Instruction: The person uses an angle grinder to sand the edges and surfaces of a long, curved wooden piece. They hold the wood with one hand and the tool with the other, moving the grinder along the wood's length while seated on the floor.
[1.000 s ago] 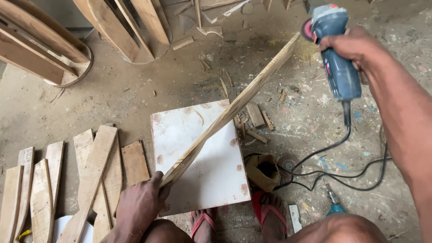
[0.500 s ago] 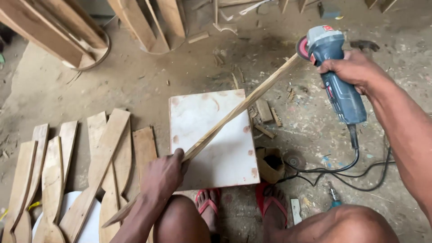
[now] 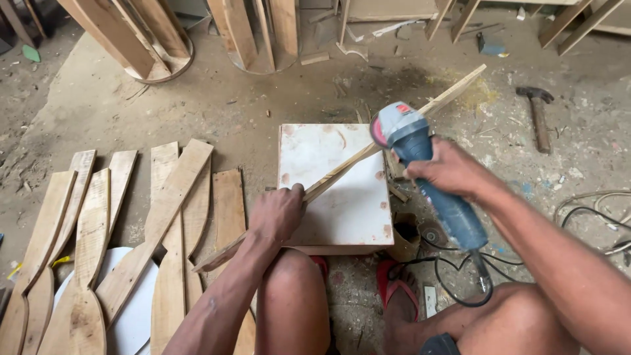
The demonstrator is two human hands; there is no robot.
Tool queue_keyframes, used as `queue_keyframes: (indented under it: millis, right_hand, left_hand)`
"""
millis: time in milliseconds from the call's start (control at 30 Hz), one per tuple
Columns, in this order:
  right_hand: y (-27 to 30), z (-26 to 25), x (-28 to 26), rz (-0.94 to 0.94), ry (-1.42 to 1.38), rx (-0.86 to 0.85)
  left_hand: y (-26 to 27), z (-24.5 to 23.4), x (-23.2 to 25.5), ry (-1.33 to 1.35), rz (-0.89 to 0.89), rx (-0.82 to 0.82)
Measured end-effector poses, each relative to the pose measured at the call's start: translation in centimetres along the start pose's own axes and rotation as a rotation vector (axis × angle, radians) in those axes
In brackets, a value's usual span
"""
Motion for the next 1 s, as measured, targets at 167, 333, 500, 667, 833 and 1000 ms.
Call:
queue_keyframes:
  millis: [167,333,500,667,833,1000]
  right_hand:
    - [2.4,4.4,-0.9,-0.043,0.039,-0.060]
    - [3.6,3.7,-1.7,-0.019,0.006,-0.068]
    - [-0.6,-5.1,2.8,0.195,-0.159,0.172]
    - [-1.9,-9.8,8.5,0.053,-0.277,0.422]
    - [1.5,-8.3,11.8,-0.117,-0.513,0.348]
    - [0.7,-6.7,9.5,-0.208,-0.525,0.240]
  left_hand:
    - [-0.6,0.9,0.2,-0.024,0.039,0.049]
    - [-0.9,0.8,0.1,-0.016,0.035,0.074]
    - [-3.1,2.2,-0.3,-0.029,0.050,0.213]
    - [-2.3,1.6,-1.3,-0.019,-0.014,0.184]
    - [5.1,2.7,-9.2,0.111,-0.149,0.076]
    - [11.6,3.9,-15.4,0.779,-0.139,0.387]
Point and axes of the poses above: each hand's wrist, its own y-axis away from the middle knuckle, its own z-axis out of the palm, x = y × z, the point moved 10 cm from there along -y, towards the middle knuckle, and after that the axes turned 9 degrees about -x, right-handed, at the moved point
